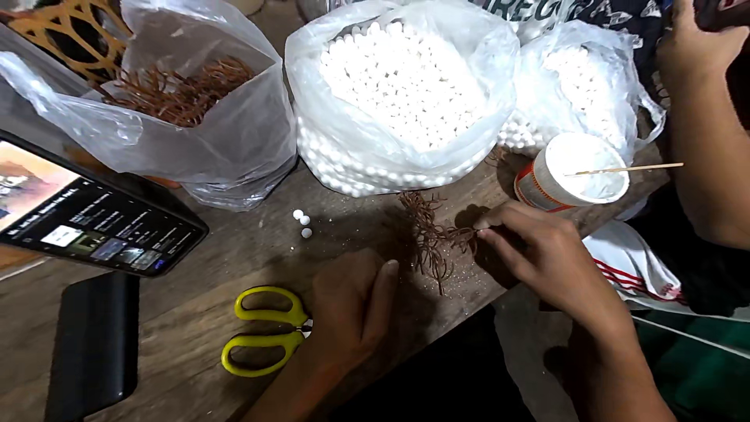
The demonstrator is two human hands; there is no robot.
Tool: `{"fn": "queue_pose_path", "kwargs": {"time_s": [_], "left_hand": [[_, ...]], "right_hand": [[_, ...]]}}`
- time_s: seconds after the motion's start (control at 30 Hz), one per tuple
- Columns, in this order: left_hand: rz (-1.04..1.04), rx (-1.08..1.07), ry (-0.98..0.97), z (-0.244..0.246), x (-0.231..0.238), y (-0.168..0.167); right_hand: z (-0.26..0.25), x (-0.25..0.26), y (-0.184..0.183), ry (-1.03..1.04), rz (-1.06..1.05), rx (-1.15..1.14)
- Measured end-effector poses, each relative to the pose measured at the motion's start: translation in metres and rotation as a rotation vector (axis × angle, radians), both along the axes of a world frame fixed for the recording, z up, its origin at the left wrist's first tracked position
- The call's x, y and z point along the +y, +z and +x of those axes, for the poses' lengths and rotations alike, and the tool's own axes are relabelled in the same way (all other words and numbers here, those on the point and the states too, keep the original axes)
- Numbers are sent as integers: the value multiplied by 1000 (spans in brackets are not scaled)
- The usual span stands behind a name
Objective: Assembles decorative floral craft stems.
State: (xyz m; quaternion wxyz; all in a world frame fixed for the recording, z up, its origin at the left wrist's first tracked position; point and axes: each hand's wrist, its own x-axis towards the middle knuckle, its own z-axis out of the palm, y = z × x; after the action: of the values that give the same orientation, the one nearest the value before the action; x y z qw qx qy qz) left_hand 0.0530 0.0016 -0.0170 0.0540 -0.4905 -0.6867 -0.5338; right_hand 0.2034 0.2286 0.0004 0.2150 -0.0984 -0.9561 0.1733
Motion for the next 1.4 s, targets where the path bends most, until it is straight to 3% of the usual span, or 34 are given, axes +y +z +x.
{"fn": "queue_pose_path", "kwargs": {"time_s": [0.13,0.43,0.6,0.7,0.83,0.93,1.1,1.2,1.4], "left_hand": [[-16,23,4,0,2,-1],[24,-48,-109,4,11,-1],[51,-224,-225,8,10,5],[168,-391,-242,11,10,6],[311,-533,-230,11,7,5],[349,-567,-227,10,5,7],[310,-450,-188,9,5,6],[301,-408,-184,11,6,3],[346,-715,-284,9,8,6]], "right_hand": [[5,1,5,28,-128,152],[-5,-32,-7,147,-836,516],[-19,-67,-13,159,-1126,531],[-27,-82,-16,209,-1195,553],[-37,-93,-16,237,-1178,543],[-41,-95,-15,232,-1052,542],[-40,-85,-6,241,-714,597],[-38,-86,-1,225,-638,540],[-37,-101,-14,186,-538,579]]}}
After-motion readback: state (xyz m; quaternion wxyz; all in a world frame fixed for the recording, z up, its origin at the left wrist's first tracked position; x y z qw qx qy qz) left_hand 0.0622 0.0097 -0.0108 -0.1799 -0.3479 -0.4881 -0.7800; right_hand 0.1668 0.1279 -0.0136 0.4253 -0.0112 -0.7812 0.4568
